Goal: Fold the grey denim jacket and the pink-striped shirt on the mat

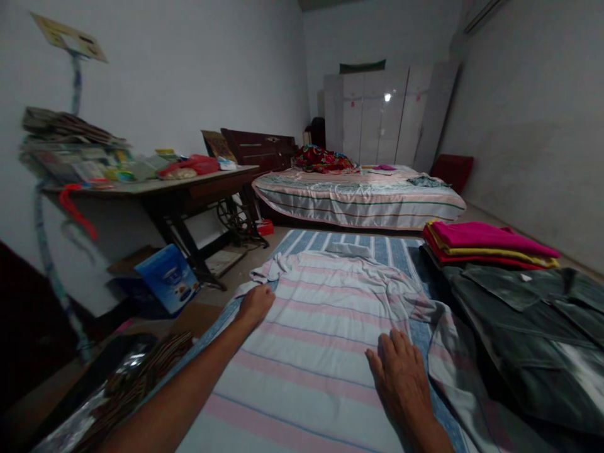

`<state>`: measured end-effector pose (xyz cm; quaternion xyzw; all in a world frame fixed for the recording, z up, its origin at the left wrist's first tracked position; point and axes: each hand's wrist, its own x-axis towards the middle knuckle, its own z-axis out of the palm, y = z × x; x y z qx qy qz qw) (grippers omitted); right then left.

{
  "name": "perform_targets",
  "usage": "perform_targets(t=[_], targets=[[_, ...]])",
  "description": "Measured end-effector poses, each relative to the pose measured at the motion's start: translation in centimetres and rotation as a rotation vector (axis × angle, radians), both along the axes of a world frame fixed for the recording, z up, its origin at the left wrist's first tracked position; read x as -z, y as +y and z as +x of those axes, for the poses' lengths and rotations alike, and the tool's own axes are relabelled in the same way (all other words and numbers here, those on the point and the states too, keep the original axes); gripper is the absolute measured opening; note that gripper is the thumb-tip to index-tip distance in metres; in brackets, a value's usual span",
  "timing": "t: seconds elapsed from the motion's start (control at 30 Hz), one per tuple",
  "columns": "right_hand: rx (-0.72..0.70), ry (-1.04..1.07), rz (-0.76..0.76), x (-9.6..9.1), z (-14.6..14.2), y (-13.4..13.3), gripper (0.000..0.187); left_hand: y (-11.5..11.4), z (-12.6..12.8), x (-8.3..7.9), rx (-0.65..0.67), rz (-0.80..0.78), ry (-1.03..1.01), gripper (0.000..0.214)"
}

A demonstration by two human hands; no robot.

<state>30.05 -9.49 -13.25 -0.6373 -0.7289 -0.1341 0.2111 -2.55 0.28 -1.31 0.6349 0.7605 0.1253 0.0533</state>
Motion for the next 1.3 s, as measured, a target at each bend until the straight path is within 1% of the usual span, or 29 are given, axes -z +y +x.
perform_targets(t=[0.07, 0.17, 0.27, 0.33, 0.53, 0.63, 0.8, 0.97, 1.03, 1.1, 1.17, 1.23, 1.3], targets=[[-0.005, 0.006, 0.02, 0.1, 0.1, 0.1, 0.035, 2.4, -0.4, -0.1, -0.08, -0.047, -0.001, 0.018], [0.003, 0.016, 0.026, -0.1, 0.2, 0.1, 0.034, 4.7, -0.3, 0.7, -0.176, -0.092, -0.008, 0.02], [0.026, 0.03, 0.018, -0.4, 0.1, 0.1, 0.032, 5.9, 0.0, 1.5, -0.251, -0.115, -0.003, 0.024], [0.027, 0.04, 0.008, -0.5, 0.1, 0.1, 0.031, 6.0, 0.0, 1.8, -0.252, -0.11, 0.009, 0.023], [0.018, 0.063, -0.026, -0.7, 0.1, 0.1, 0.027, 4.5, -0.1, 2.2, -0.122, 0.003, 0.12, 0.027], [0.019, 0.065, -0.039, -0.7, 0.1, 0.0, 0.026, 4.0, -0.1, 2.5, -0.085, 0.013, 0.178, 0.029], [0.024, 0.077, -0.018, -0.8, 0.1, 0.0, 0.028, 4.2, 0.0, 2.7, -0.073, -0.009, 0.25, 0.03], [0.037, 0.104, -0.014, -1.1, -0.1, 0.1, 0.027, 4.3, 0.4, 2.2, -0.075, 0.004, 0.297, 0.037], [0.053, 0.112, -0.019, -1.4, -0.3, 0.2, 0.026, 4.2, 1.2, 1.9, -0.01, 0.058, 0.342, 0.037], [0.064, 0.121, -0.029, -1.9, -0.4, 0.1, 0.024, 4.1, 2.1, 1.9, 0.114, 0.124, 0.373, 0.036], [0.064, 0.131, -0.04, -2.4, -0.6, 0.1, 0.023, 3.9, 2.9, 2.3, 0.247, 0.153, 0.358, 0.035], [0.069, 0.142, -0.032, -2.8, -0.7, 0.1, 0.023, 3.9, 3.2, 3.0, 0.317, 0.119, 0.332, 0.04], [0.074, 0.157, -0.017, -2.9, -0.8, 0.1, 0.024, 3.9, 3.1, 3.9, 0.318, 0.031, 0.319, 0.048]])
